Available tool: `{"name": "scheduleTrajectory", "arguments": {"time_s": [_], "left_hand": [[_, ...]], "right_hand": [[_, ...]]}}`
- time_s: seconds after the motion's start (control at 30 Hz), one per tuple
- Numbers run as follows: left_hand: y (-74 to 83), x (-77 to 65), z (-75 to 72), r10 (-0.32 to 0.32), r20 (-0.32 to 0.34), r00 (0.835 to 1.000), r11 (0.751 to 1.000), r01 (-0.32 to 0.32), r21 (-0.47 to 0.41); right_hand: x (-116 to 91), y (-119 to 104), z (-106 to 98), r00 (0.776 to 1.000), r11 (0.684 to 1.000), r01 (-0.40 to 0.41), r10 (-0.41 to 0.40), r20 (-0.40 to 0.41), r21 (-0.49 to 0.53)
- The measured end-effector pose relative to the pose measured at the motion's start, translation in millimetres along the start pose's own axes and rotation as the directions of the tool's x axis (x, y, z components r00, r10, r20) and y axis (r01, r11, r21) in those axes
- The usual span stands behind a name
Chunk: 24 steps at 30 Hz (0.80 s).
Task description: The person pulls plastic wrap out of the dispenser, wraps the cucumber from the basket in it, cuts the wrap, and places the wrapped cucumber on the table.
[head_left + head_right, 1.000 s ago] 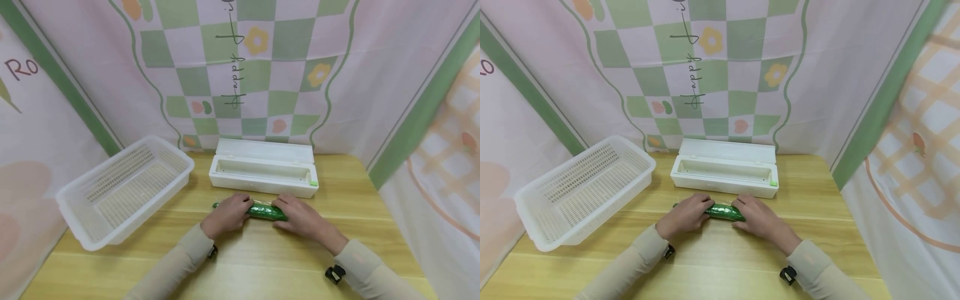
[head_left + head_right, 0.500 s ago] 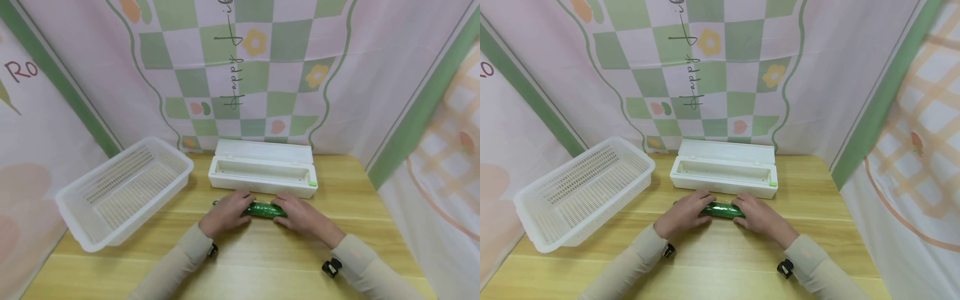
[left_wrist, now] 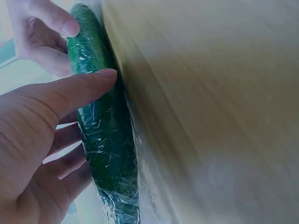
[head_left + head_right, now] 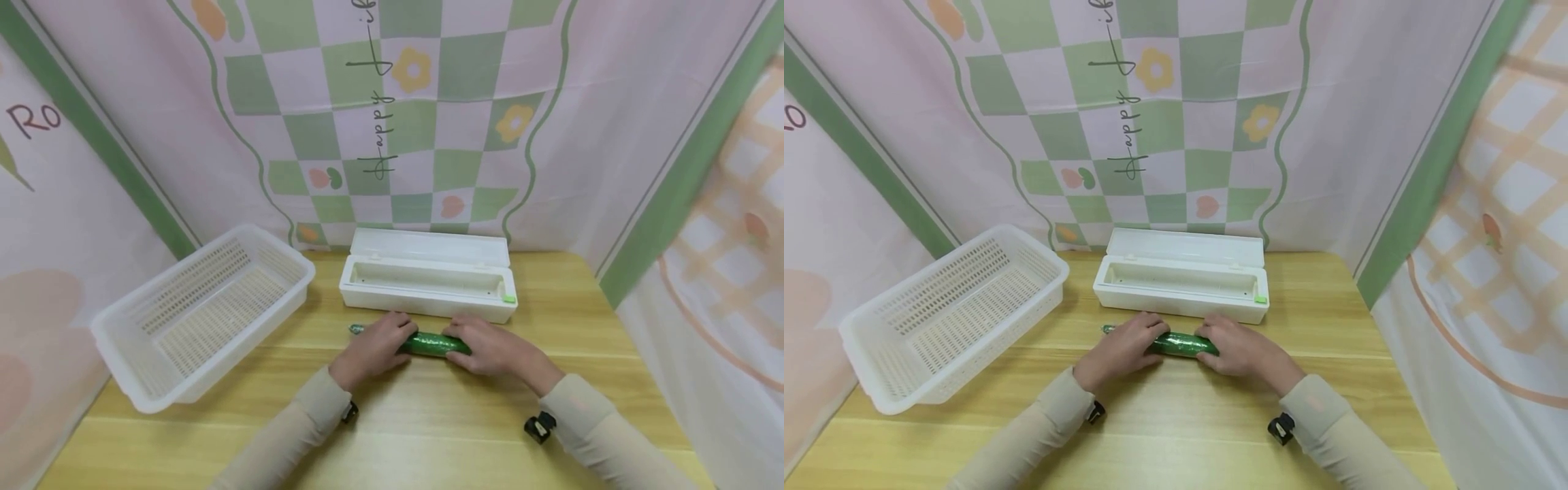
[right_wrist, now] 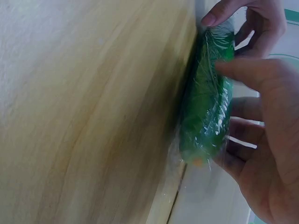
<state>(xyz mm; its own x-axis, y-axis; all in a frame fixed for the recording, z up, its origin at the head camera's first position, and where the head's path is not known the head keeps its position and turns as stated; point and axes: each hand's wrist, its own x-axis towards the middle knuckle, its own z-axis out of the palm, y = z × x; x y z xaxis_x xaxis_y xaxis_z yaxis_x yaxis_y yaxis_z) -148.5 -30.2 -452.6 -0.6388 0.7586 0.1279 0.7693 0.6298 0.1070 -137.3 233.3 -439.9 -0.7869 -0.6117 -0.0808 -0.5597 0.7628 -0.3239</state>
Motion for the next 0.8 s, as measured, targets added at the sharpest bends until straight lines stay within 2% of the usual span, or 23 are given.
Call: {"name": "scheduleTrajectory", "arguments": {"time_s": [0.17, 0.3, 0.4, 0.57, 0.8], "left_hand": [[-0.6, 1.5, 3.8, 0.003, 0.011, 1.000, 1.000, -0.003, -0.006], [-1.1, 3.1, 5.7, -0.017, 0.046, 0.999, 1.000, 0.018, -0.022], [-1.1, 4.0, 5.1, -0.031, 0.070, 0.997, 0.999, 0.034, -0.034], [-1.2, 2.9, 3.2, -0.026, 0.081, 0.996, 0.999, 0.028, -0.023], [-1.5, 2.1, 5.1, -0.002, 0.011, 1.000, 1.000, 0.003, -0.028]], "right_hand": [[-3, -4, 0, 0.997, 1.000, -0.029, 0.029, -0.070, -0.008], [-3, -5, 3, 0.988, 0.997, 0.041, -0.050, -0.145, -0.066], [-2, -5, 6, 0.980, 0.991, 0.080, -0.097, -0.172, -0.103], [0, -3, 9, 0.981, 0.991, 0.088, -0.104, -0.163, -0.102], [4, 2, 9, 0.992, 0.994, 0.076, -0.084, -0.097, -0.082]]}}
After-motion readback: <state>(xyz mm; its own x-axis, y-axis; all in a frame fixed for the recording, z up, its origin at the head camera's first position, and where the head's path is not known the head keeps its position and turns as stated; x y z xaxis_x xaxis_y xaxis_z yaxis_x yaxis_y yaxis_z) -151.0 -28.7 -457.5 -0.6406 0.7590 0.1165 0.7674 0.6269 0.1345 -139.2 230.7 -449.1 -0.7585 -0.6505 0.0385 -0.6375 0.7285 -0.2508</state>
